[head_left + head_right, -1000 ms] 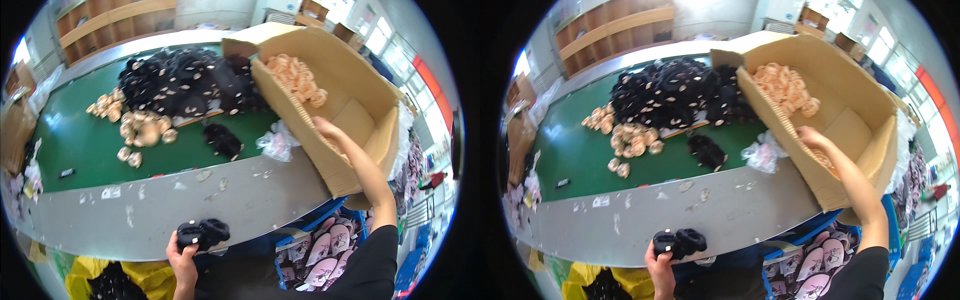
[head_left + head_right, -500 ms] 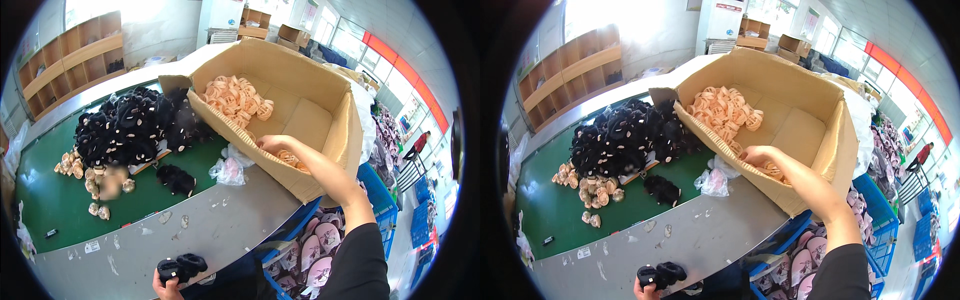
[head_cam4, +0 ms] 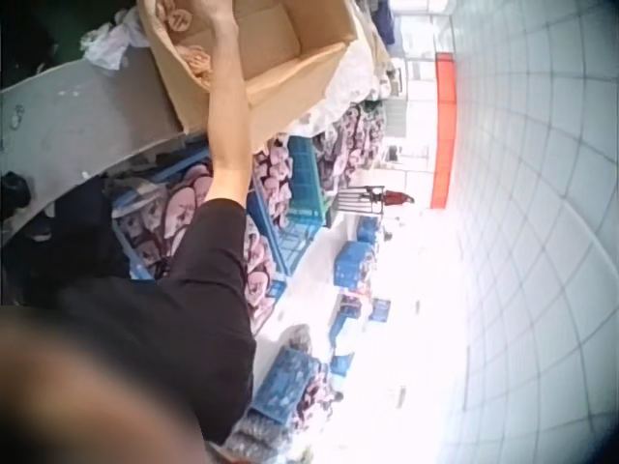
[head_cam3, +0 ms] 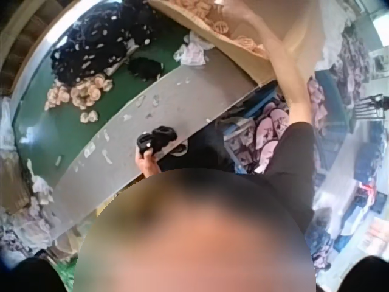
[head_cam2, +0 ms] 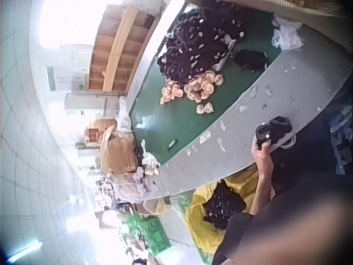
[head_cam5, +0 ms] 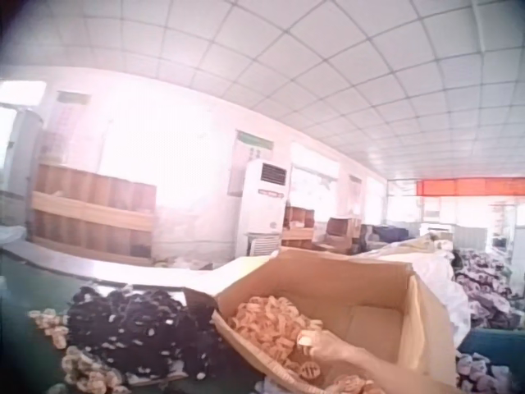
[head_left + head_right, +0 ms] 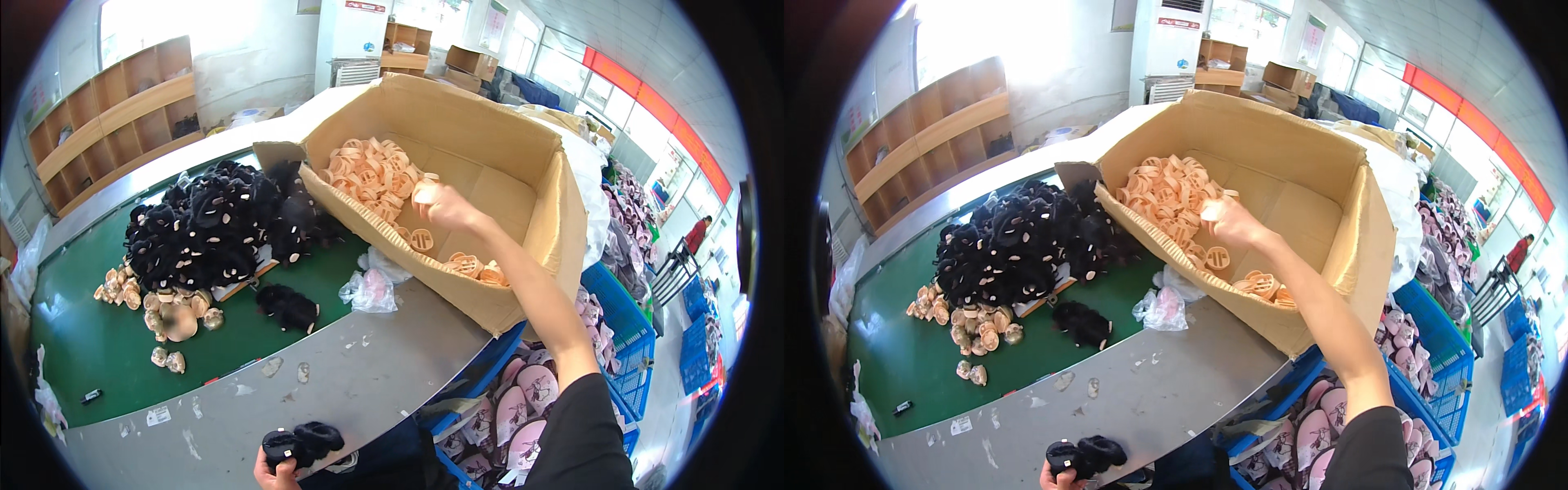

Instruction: The person repeatedly picks up black slipper uppers and beige slipper soles from a green worktable, presses them together by hand, and places the assembled pairs into a yellow bag. The process is repeated continuously throughout the clip.

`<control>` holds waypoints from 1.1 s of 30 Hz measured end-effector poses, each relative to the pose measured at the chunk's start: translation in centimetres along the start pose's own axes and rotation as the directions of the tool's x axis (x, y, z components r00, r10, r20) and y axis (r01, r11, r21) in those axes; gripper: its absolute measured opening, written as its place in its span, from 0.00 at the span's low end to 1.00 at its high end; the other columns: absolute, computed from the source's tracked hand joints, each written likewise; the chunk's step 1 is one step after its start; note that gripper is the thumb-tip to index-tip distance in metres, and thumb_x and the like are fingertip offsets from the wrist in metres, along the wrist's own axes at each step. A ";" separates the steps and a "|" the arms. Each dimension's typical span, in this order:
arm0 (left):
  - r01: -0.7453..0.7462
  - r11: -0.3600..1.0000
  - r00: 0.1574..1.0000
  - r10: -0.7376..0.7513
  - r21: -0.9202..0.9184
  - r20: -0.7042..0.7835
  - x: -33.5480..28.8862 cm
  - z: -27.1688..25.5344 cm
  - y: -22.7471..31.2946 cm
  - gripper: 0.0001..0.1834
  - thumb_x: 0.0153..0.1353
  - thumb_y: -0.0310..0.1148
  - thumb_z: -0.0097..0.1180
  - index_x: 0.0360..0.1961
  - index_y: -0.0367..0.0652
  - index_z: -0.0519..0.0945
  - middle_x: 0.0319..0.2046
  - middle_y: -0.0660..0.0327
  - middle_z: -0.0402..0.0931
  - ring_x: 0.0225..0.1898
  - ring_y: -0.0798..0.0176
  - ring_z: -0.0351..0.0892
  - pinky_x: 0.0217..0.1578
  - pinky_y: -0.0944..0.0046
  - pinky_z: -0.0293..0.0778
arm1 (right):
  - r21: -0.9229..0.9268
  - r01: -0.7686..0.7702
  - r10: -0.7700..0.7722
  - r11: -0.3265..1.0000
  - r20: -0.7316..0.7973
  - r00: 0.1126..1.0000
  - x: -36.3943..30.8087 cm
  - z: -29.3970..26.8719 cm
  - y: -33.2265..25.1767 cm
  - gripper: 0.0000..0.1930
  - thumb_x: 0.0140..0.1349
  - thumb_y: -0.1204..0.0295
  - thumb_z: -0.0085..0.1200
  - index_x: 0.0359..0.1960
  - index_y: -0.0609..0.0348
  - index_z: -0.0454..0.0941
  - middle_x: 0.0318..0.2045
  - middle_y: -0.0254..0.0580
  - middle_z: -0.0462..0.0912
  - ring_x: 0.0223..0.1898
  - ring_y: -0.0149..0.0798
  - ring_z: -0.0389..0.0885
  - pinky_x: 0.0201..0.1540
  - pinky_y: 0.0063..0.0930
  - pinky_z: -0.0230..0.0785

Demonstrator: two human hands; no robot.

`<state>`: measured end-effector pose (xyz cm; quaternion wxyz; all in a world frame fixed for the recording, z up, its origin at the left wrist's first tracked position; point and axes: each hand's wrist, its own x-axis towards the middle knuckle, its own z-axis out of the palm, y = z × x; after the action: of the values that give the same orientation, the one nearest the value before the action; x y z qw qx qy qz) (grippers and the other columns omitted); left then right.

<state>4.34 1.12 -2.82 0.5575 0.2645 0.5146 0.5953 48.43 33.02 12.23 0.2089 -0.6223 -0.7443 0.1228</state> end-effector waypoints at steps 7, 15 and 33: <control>-0.126 0.974 0.990 0.111 0.188 0.088 -0.1 1.0 1.9 0.16 0.56 0.28 0.64 0.46 0.33 0.80 0.35 0.64 0.80 0.34 0.72 0.75 0.35 0.71 0.72 | 0.061 0.687 -0.658 0.724 -0.235 0.715 -12.7 7.3 -19.0 0.11 0.59 0.68 0.60 0.38 0.59 0.73 0.25 0.42 0.74 0.24 0.44 0.79 0.22 0.36 0.71; -0.199 0.934 0.980 0.179 0.298 0.091 -1.0 0.5 1.1 0.15 0.51 0.28 0.71 0.38 0.36 0.79 0.29 0.64 0.80 0.31 0.74 0.75 0.34 0.71 0.72 | 0.389 0.551 -0.578 0.738 -0.056 0.814 -21.1 21.0 -23.8 0.27 0.59 0.47 0.61 0.42 0.61 0.73 0.23 0.41 0.75 0.20 0.41 0.76 0.20 0.33 0.68; 0.013 0.976 0.996 -0.031 0.216 0.081 -1.9 -3.3 2.5 0.14 0.48 0.28 0.67 0.36 0.35 0.80 0.27 0.68 0.79 0.30 0.78 0.73 0.33 0.74 0.70 | 0.628 0.504 -0.707 0.593 0.107 0.699 -20.2 19.8 -25.1 0.32 0.48 0.68 0.74 0.58 0.53 0.80 0.41 0.35 0.83 0.41 0.42 0.82 0.47 0.36 0.74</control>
<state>0.92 -1.29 -1.19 0.5533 0.3423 0.5551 0.5182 20.11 9.90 2.67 0.2748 -0.2050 -0.8677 0.3600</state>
